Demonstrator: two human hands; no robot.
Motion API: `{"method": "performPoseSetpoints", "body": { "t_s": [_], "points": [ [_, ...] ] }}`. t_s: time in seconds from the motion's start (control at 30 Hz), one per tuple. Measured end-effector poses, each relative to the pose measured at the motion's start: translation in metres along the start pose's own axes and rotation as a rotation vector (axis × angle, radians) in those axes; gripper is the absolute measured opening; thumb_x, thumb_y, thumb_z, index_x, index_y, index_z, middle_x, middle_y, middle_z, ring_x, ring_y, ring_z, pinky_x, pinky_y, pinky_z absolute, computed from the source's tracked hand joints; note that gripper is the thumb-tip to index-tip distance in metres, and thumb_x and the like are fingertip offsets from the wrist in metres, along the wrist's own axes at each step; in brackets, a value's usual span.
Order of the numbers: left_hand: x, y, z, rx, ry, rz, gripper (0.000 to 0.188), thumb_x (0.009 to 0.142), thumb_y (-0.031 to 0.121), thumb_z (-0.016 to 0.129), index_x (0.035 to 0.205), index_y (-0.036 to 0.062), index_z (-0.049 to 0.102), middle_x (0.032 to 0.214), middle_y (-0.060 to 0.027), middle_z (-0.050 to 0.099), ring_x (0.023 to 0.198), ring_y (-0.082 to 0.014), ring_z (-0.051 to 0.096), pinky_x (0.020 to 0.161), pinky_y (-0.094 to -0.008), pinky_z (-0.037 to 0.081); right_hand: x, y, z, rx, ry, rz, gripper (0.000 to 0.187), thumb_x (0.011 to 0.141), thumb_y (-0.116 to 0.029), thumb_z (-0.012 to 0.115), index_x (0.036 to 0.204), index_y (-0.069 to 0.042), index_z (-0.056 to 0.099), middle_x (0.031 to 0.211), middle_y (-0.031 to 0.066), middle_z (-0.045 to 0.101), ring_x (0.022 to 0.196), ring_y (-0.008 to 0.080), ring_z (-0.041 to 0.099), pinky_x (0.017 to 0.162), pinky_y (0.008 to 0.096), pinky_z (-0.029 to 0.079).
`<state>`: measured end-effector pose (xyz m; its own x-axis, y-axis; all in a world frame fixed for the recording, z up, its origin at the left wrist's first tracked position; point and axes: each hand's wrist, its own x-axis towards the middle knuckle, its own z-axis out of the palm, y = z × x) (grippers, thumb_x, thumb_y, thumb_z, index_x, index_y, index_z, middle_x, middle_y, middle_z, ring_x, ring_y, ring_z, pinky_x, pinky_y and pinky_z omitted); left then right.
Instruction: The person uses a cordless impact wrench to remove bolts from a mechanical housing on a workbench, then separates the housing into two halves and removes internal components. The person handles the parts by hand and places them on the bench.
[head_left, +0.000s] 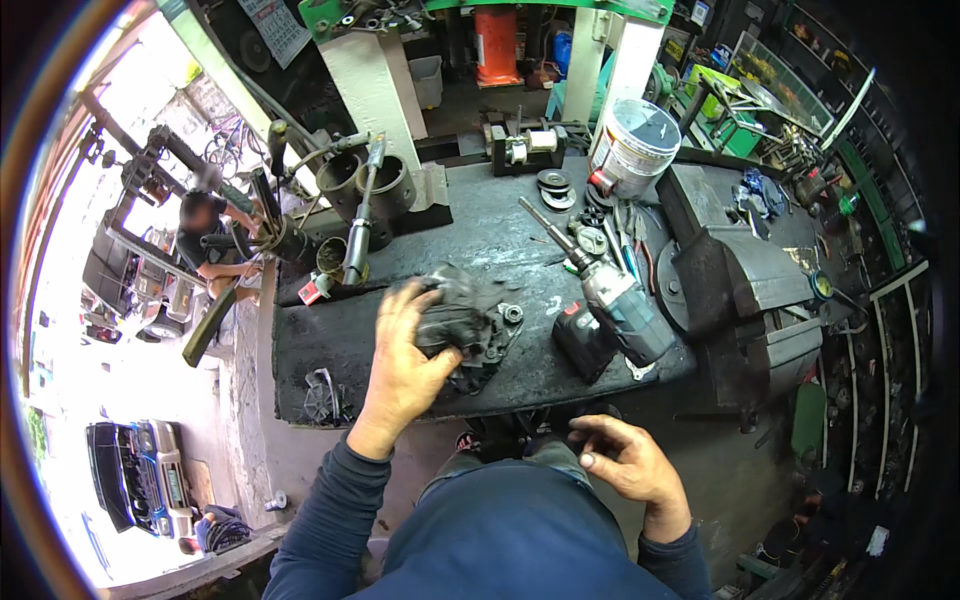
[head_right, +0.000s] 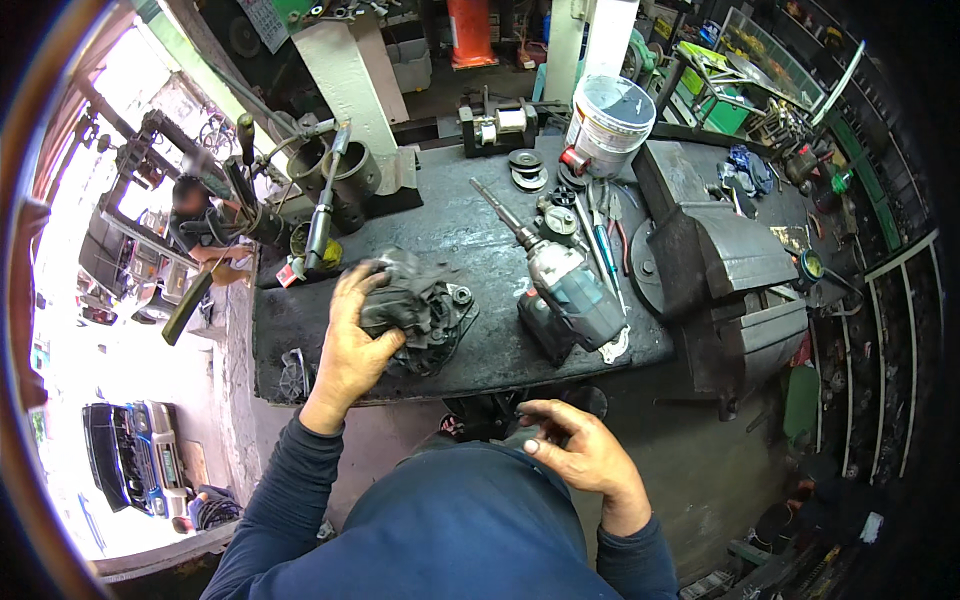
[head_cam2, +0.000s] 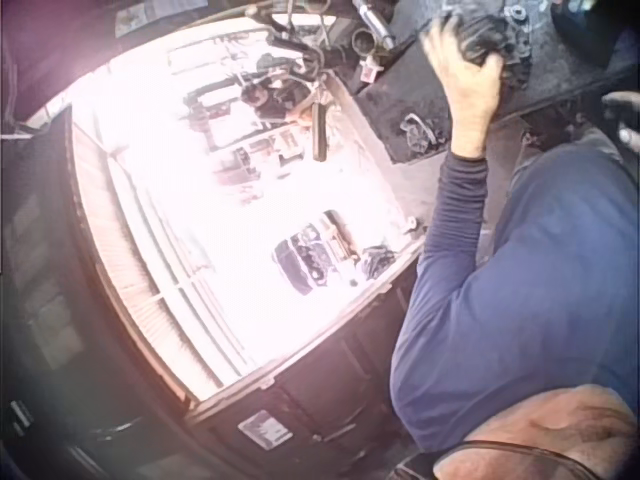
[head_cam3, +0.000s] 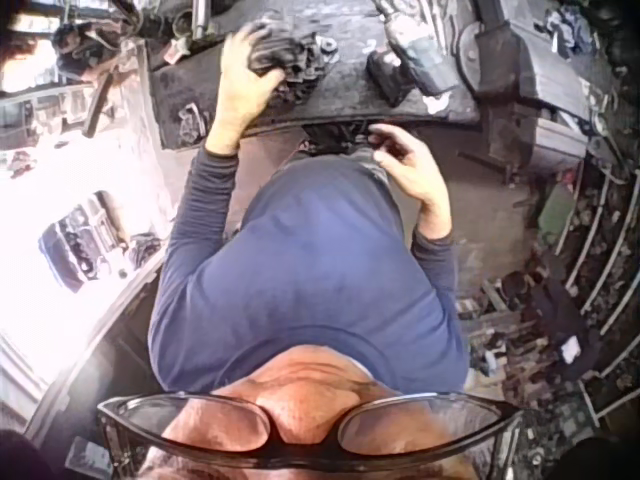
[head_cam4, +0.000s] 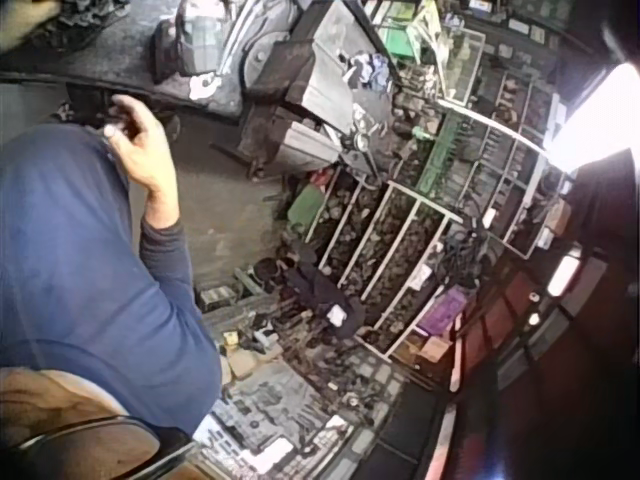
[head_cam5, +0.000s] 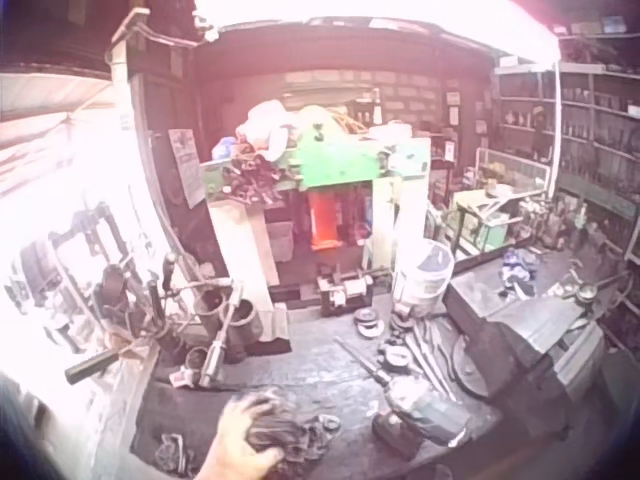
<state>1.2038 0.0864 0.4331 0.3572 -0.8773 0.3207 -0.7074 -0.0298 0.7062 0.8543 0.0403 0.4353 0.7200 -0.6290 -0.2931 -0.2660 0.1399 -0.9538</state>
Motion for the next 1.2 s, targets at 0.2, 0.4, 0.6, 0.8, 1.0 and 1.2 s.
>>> {"method": "performPoseSetpoints", "body": {
  "t_s": [0.2, 0.4, 0.6, 0.8, 1.0, 1.2],
  "points": [
    [0.002, -0.004, 0.005, -0.169, -0.068, -0.087, 0.043, 0.083, 0.008, 0.087, 0.125, 0.0048, 0.076, 0.150, -0.0250, 0.061, 0.149, -0.0352, 0.050, 0.122, -0.0411, 0.039, 0.012, 0.006, -0.005, -0.216, 0.010, -0.062, 0.049, 0.094, -0.019, 0.081, 0.135, 0.003, 0.066, 0.114, 0.0138, 0.074, 0.090, 0.0196, 0.069, 0.085, 0.0347, 0.058],
    [0.011, -0.002, -0.032, -0.124, -0.289, -0.056, 0.042, 0.087, 0.003, 0.079, 0.129, 0.0022, 0.074, 0.144, -0.0199, 0.068, 0.156, -0.0344, 0.043, 0.124, -0.0418, 0.035, 0.018, 0.012, -0.020, -0.268, -0.019, -0.129, 0.050, 0.094, -0.023, 0.081, 0.134, 0.003, 0.067, 0.111, 0.0123, 0.074, 0.086, 0.0184, 0.067, 0.082, 0.0344, 0.058],
    [0.049, -0.011, -0.062, 0.149, -0.425, 0.229, 0.030, 0.086, 0.003, 0.075, 0.116, 0.0073, 0.079, 0.136, -0.0149, 0.072, 0.128, -0.0343, 0.068, 0.109, -0.0409, 0.051, 0.025, 0.013, -0.029, -0.347, -0.059, -0.143, 0.051, 0.094, -0.023, 0.081, 0.135, 0.003, 0.067, 0.112, 0.0138, 0.075, 0.086, 0.0193, 0.068, 0.082, 0.0354, 0.058],
    [0.051, 0.003, -0.056, 0.397, -0.138, 0.497, 0.030, 0.075, 0.001, 0.078, 0.105, 0.0061, 0.074, 0.120, -0.0138, 0.075, 0.106, -0.0354, 0.074, 0.092, -0.0412, 0.060, 0.031, 0.007, -0.028, -0.408, -0.100, -0.164, 0.049, 0.095, -0.025, 0.080, 0.135, 0.000, 0.068, 0.113, 0.0141, 0.075, 0.087, 0.0214, 0.070, 0.082, 0.0366, 0.059],
    [0.066, 0.052, -0.100, 0.737, 0.239, 0.380, 0.049, 0.078, -0.001, 0.077, 0.124, 0.0166, 0.077, 0.127, -0.0161, 0.074, 0.099, -0.0347, 0.078, 0.084, -0.0404, 0.064, 0.033, 0.003, -0.031, -0.436, -0.097, -0.101, 0.046, 0.095, -0.023, 0.079, 0.132, 0.000, 0.069, 0.117, 0.0173, 0.075, 0.092, 0.0272, 0.074, 0.085, 0.0399, 0.059],
    [0.055, 0.088, -0.063, 1.009, -0.167, 0.584, 0.022, 0.083, 0.014, 0.070, 0.105, 0.0177, 0.071, 0.123, -0.0103, 0.070, 0.074, -0.0196, 0.069, 0.065, -0.0347, 0.059, 0.039, 0.011, -0.031, -0.484, -0.093, -0.115, 0.046, 0.094, -0.023, 0.078, 0.133, -0.001, 0.068, 0.115, 0.0178, 0.074, 0.090, 0.0293, 0.074, 0.084, 0.0406, 0.060]
  ]
}}
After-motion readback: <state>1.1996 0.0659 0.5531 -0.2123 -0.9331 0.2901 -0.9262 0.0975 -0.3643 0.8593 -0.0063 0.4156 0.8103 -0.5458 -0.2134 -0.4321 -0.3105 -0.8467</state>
